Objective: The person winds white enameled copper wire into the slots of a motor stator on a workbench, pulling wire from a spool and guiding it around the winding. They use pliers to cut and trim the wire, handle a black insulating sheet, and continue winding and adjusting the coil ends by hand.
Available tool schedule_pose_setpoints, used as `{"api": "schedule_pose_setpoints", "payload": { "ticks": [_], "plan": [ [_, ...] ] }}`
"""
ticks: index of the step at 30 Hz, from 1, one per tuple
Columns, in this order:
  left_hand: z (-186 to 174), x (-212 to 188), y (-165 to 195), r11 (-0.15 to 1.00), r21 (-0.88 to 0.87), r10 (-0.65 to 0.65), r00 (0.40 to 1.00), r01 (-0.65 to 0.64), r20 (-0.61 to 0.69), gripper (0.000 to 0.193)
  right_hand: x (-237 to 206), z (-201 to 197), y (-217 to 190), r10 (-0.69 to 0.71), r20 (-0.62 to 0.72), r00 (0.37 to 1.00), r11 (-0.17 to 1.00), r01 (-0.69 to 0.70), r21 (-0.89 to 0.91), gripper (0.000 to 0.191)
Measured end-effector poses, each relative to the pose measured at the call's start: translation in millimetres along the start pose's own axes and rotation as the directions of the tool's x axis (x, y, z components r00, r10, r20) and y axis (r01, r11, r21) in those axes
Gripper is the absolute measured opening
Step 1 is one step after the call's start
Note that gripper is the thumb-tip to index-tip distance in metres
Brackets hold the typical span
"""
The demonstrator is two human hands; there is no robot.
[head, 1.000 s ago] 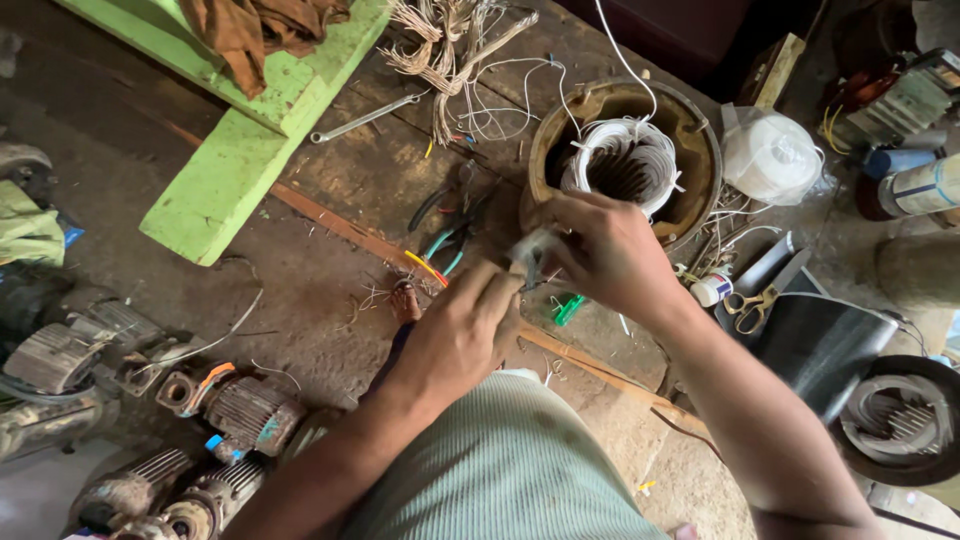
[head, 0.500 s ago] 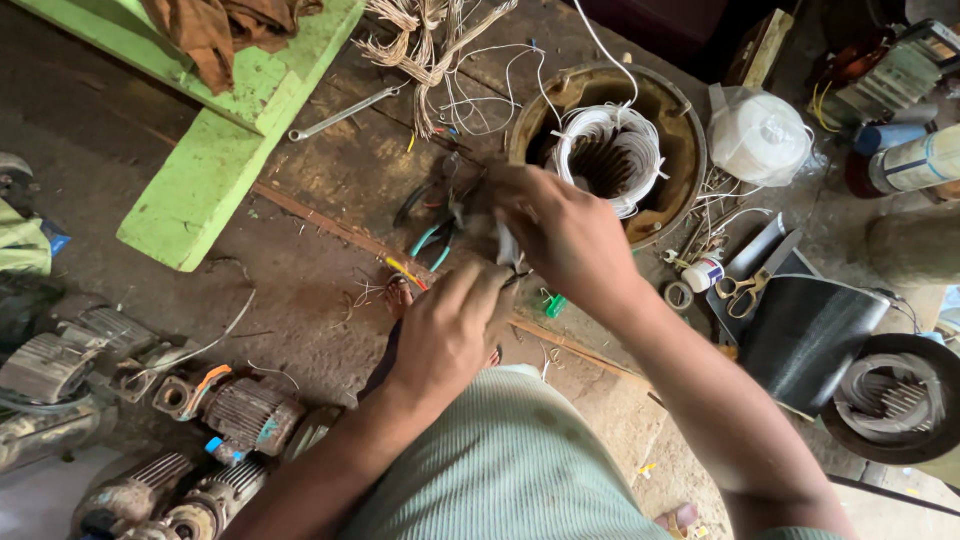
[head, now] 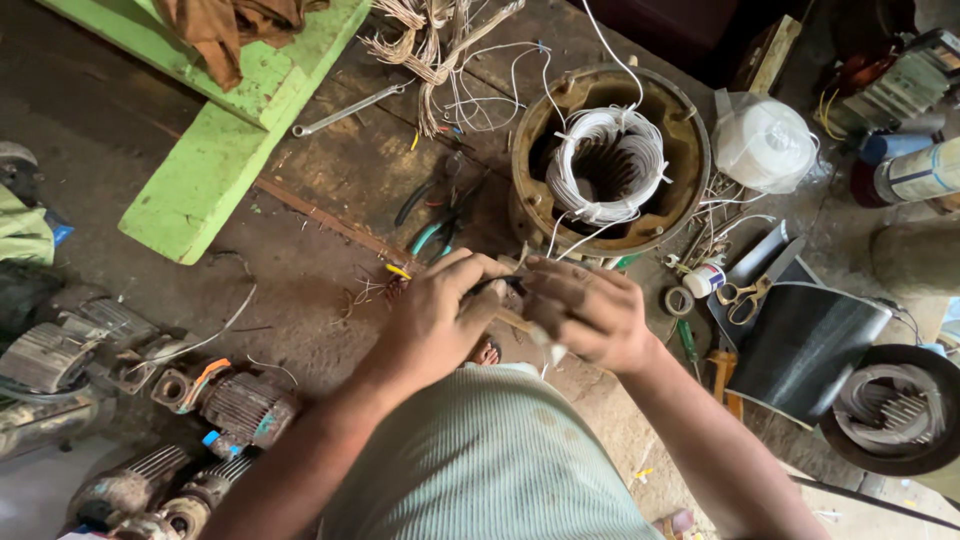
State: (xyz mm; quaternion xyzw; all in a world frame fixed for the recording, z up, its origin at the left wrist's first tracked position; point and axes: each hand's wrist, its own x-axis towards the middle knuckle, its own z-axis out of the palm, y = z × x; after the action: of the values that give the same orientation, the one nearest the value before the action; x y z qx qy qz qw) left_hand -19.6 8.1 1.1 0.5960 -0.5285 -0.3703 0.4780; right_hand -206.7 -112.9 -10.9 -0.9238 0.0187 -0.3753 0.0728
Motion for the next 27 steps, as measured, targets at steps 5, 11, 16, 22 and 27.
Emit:
{"api": "schedule_pose_setpoints", "payload": {
  "ticks": [5,11,16,22,27],
  "plan": [
    [6.4,-11.6,2.7,0.955,0.225,0.215,0.973,-0.192,-0.08,0.016,38.2,-5.6,-0.6,0.439,0.232,0.868,0.89,-0.455,0.019,0.033],
    [16.1,-14.7,-5.4,0.795,0.526,0.414,0.904,-0.302,-0.108,0.024,69.1,2.4,26.3,0.486,0.565,0.666,0.789,-0.612,0.043,0.023],
    [19.8,-13.3,-17.8,0.638,0.661,0.544,0.839,-0.396,-0.023,0.035,72.1,4.3,33.6,0.525,0.622,0.581,0.777,-0.626,-0.072,0.014],
    [18.3,-3.7,-20.9,0.967,0.2,0.185,0.976,-0.159,-0.119,0.021,50.7,-20.9,4.2,0.588,0.374,0.717,0.594,-0.696,0.403,0.026],
    [-0.2,5.2,-22.7,0.532,-0.633,-0.396,0.826,0.563,0.402,0.029,11.6,-8.1,-6.1,0.122,0.131,0.984,0.99,-0.13,0.051,0.028]
  ]
}}
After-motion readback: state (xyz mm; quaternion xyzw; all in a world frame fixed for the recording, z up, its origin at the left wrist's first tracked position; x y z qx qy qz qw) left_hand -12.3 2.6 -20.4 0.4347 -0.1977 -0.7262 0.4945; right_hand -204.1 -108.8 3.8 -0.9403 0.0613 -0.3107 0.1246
